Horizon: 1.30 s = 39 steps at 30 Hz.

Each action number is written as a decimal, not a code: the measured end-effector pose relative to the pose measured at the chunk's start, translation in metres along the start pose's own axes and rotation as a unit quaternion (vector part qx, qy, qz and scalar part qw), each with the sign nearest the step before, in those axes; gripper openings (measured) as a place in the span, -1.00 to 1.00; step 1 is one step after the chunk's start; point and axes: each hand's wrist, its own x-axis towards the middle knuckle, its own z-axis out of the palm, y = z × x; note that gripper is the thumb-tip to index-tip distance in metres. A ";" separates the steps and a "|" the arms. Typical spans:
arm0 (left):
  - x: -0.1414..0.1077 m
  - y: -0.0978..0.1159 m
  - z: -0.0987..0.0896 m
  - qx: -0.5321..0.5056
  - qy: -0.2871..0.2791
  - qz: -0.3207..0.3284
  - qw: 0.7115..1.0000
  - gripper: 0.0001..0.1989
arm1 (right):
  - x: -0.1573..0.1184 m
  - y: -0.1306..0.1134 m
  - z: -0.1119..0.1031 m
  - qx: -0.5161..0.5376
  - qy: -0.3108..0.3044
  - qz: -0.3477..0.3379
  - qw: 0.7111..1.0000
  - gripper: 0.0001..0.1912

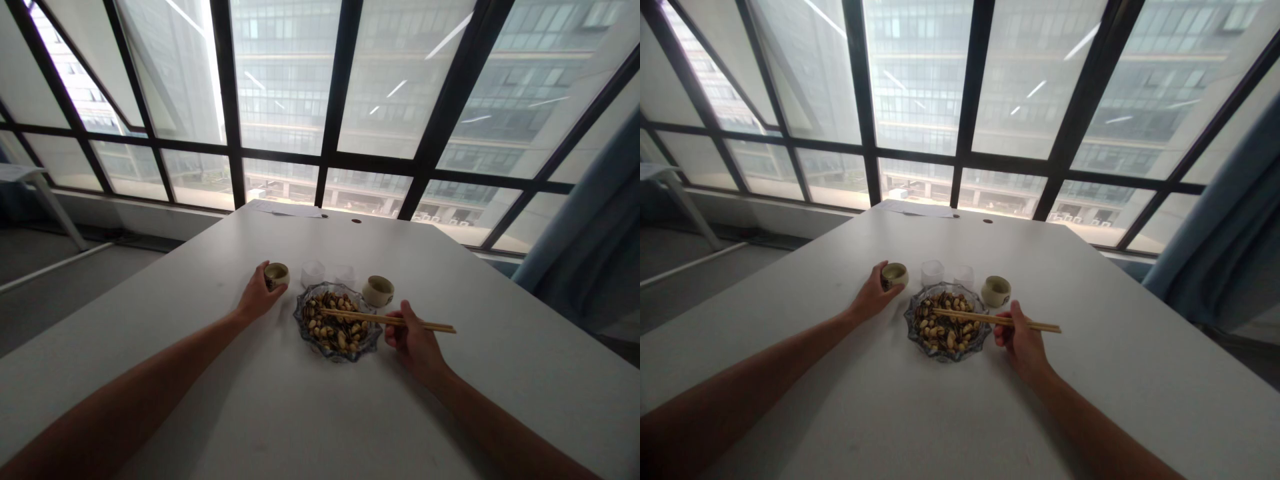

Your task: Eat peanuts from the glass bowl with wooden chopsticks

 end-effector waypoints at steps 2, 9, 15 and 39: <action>0.000 0.001 -0.001 -0.003 0.008 -0.005 1.000 -0.19 | -0.006 -0.005 0.000 -0.047 -0.018 -0.073 0.996 -0.38; -0.001 0.006 0.000 0.015 0.034 0.071 0.997 -0.23 | -0.029 -0.018 0.004 -0.237 -0.164 -0.263 0.921 -0.50; -0.005 0.012 -0.003 0.047 0.020 0.137 0.989 -0.31 | -0.034 -0.018 0.009 -0.244 -0.161 -0.260 0.920 -0.53; 0.017 0.033 -0.007 0.157 0.001 0.077 0.985 -0.20 | 0.011 0.015 0.000 0.023 0.032 -0.088 0.995 -0.38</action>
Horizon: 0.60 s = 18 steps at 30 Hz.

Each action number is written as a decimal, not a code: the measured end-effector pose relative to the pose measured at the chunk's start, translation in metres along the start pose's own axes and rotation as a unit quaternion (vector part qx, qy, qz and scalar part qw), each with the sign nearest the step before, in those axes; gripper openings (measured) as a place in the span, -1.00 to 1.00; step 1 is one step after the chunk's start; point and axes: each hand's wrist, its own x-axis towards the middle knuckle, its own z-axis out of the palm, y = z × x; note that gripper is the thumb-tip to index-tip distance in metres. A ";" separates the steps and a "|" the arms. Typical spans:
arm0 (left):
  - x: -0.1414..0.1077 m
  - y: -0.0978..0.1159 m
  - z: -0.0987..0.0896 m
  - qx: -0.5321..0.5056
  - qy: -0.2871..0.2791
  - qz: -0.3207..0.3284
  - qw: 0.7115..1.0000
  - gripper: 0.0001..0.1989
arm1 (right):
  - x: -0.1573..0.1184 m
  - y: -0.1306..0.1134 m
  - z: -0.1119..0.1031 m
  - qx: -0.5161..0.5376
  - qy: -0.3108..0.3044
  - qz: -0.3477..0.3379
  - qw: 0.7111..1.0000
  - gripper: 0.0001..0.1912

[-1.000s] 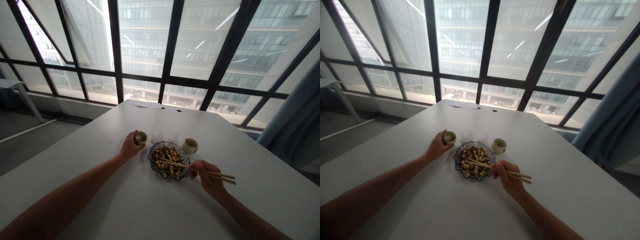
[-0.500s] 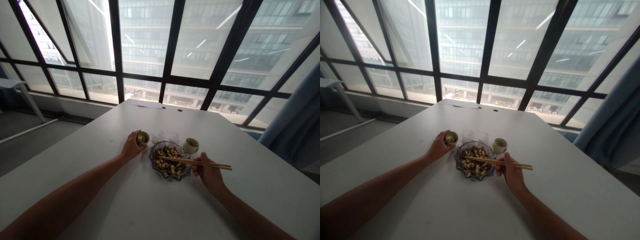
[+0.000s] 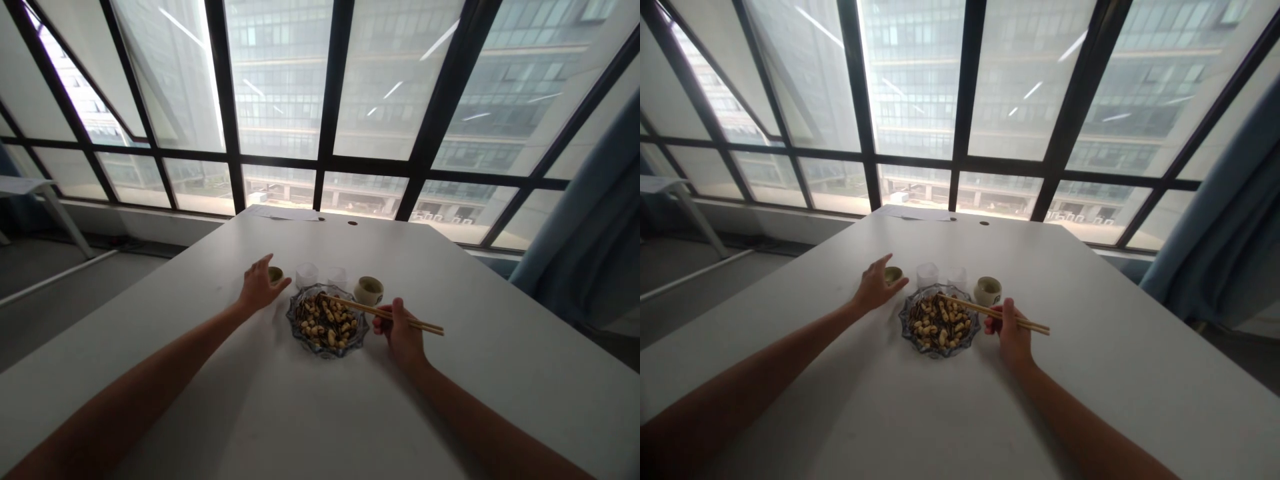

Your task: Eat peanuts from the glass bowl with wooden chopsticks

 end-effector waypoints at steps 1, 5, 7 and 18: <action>0.005 0.009 -0.001 0.021 -0.008 0.032 0.999 -0.22 | -0.001 -0.001 0.000 -0.008 -0.002 -0.014 1.000 -0.36; 0.028 0.041 0.006 0.068 -0.085 0.079 0.991 -0.25 | -0.002 -0.003 0.001 -0.023 -0.014 -0.029 0.999 -0.34; 0.036 0.048 0.013 0.067 -0.114 0.076 0.988 -0.22 | -0.003 -0.004 0.001 -0.024 -0.019 -0.027 0.999 -0.34; 0.043 0.036 0.019 -0.005 -0.098 0.189 0.977 -0.23 | -0.004 -0.018 0.009 -0.047 -0.035 -0.095 0.994 -0.41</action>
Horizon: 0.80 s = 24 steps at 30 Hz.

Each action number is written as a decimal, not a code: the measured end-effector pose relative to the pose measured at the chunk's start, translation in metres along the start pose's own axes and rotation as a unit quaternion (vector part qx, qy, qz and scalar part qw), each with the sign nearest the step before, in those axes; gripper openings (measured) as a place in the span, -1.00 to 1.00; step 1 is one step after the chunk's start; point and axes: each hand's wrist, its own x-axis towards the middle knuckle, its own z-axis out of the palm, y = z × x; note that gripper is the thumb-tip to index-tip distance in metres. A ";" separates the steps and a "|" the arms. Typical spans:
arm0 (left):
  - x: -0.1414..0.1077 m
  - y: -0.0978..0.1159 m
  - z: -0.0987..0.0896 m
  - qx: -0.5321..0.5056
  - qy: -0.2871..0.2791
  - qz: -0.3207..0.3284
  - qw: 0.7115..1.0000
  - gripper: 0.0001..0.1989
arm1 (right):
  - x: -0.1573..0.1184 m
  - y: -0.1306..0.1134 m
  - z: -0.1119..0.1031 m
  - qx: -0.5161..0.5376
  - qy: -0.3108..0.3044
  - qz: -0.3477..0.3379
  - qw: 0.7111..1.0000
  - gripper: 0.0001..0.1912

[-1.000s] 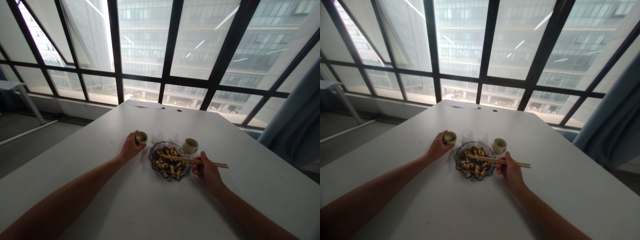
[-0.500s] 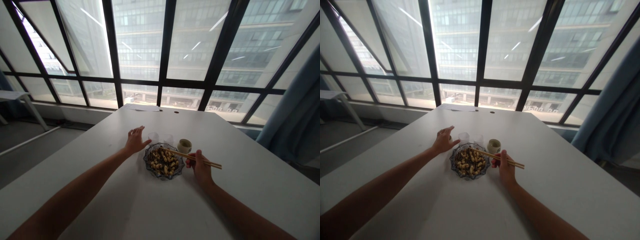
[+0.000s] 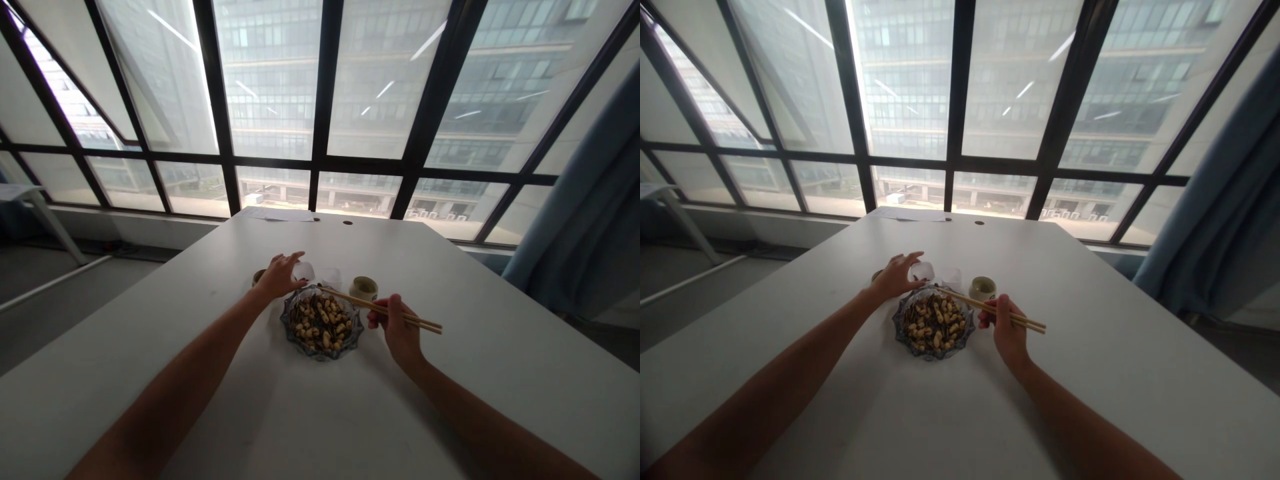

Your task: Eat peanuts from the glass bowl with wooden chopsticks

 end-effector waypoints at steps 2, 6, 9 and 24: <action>0.000 0.003 -0.003 0.002 0.010 0.044 0.999 -0.26 | 0.003 -0.009 -0.002 -0.030 -0.012 -0.050 0.998 -0.43; 0.000 0.015 -0.006 0.001 0.029 0.110 0.994 -0.34 | 0.001 -0.023 -0.006 -0.116 -0.046 -0.164 0.979 -0.51; 0.000 0.028 -0.009 0.002 0.037 0.134 0.990 -0.34 | -0.002 -0.028 -0.006 -0.158 -0.088 -0.238 0.954 -0.53; 0.002 0.024 -0.008 0.084 0.057 0.026 0.994 -0.39 | 0.000 -0.048 0.001 -0.198 -0.091 -0.176 0.960 -0.42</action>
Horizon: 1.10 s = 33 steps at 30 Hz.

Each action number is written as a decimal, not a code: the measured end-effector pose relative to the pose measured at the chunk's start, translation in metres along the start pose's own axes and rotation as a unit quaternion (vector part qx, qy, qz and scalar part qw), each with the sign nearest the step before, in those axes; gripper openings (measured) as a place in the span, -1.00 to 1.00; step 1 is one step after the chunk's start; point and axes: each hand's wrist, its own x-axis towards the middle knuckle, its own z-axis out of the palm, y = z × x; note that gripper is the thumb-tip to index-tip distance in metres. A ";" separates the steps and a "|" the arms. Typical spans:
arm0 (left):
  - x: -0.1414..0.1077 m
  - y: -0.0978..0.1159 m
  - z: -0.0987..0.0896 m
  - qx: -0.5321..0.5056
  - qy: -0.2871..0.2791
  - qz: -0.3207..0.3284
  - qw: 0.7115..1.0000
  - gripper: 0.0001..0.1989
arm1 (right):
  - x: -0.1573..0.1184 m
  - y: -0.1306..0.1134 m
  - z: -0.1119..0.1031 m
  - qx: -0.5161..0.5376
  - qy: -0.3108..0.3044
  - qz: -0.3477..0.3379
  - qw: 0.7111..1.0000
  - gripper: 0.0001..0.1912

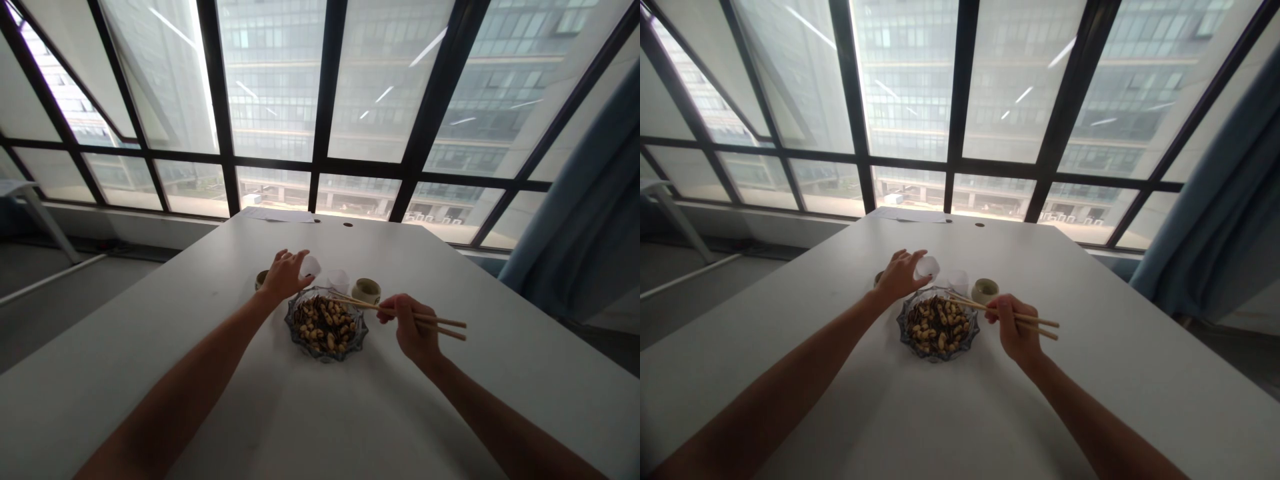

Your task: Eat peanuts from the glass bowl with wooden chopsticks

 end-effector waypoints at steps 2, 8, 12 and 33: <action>-0.002 -0.006 0.005 0.031 -0.009 -0.040 0.999 -0.40 | 0.003 0.000 -0.004 -0.012 0.005 0.011 1.000 -0.38; -0.007 -0.017 0.019 0.042 -0.037 -0.081 0.995 -0.46 | 0.004 0.002 -0.004 -0.046 -0.052 0.008 0.998 -0.41; -0.008 -0.020 0.019 0.011 -0.034 -0.081 0.996 -0.48 | 0.004 -0.001 -0.002 -0.004 -0.123 0.033 0.992 -0.41; -0.077 -0.054 0.017 -0.194 0.094 -0.226 0.950 -0.29 | 0.008 0.003 -0.003 0.010 0.018 0.072 0.997 -0.37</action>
